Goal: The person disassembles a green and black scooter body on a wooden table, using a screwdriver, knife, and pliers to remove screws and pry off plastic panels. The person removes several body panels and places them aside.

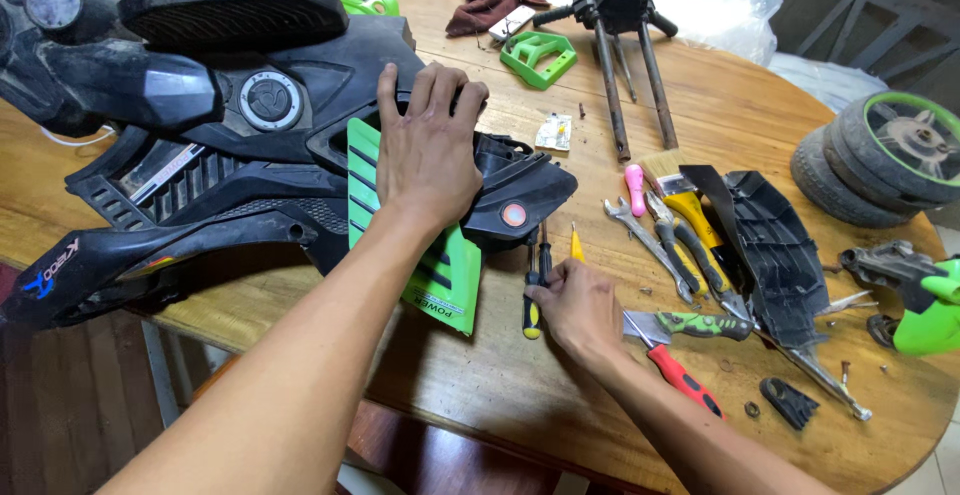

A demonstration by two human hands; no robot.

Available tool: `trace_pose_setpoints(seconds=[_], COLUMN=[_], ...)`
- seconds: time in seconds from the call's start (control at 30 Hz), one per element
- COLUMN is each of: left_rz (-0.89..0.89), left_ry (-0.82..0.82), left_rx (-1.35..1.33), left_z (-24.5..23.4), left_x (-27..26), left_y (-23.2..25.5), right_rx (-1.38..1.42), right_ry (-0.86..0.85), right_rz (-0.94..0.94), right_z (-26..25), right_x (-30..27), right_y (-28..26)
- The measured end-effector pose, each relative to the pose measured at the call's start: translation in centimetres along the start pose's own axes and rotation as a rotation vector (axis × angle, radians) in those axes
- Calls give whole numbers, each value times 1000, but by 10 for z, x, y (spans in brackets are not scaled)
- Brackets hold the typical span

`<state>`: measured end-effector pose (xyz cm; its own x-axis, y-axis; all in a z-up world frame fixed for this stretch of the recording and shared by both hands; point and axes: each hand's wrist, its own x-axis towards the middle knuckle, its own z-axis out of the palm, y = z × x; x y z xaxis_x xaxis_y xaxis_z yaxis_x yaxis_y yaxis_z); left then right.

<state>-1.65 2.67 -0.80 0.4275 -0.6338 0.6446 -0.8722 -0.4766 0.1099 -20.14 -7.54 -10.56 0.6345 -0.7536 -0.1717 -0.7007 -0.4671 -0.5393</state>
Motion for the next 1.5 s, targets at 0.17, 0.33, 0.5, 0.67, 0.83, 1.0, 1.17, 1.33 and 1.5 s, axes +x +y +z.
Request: trace_pose_setpoints(seconds=[0.17, 0.33, 0.5, 0.67, 0.83, 1.0, 1.17, 1.33, 1.5], left_rz=[2, -18, -14, -13, -9, 5, -7, -5, -3], left_ry=[22, 3, 12, -12, -26, -15, -45, -40, -69], left_rx=[-8, -35, -49, -18, -27, -20, -60, -39, -17], left_z=[0, -1, 0, 1, -2, -3, -6, -7, -8], left_x=[-1, -2, -1, 1, 1, -2, 0, 1, 0], left_y=[1, 1, 2, 1, 1, 2, 3, 2, -1], right_rx=[-176, -156, -44, 95, 229, 462, 624, 487, 436], right_ry=[-134, -67, -57, 302, 483, 485, 529, 576, 559], right_rz=[119, 126, 211, 106, 122, 159, 70, -14, -83], right_z=[5, 11, 13, -1, -47, -92, -117, -124, -122], right_x=[-4, -4, 7, 16, 1, -28, -42, -49, -44], right_y=[-8, -9, 5, 21, 0, -47, -82, -100, -107])
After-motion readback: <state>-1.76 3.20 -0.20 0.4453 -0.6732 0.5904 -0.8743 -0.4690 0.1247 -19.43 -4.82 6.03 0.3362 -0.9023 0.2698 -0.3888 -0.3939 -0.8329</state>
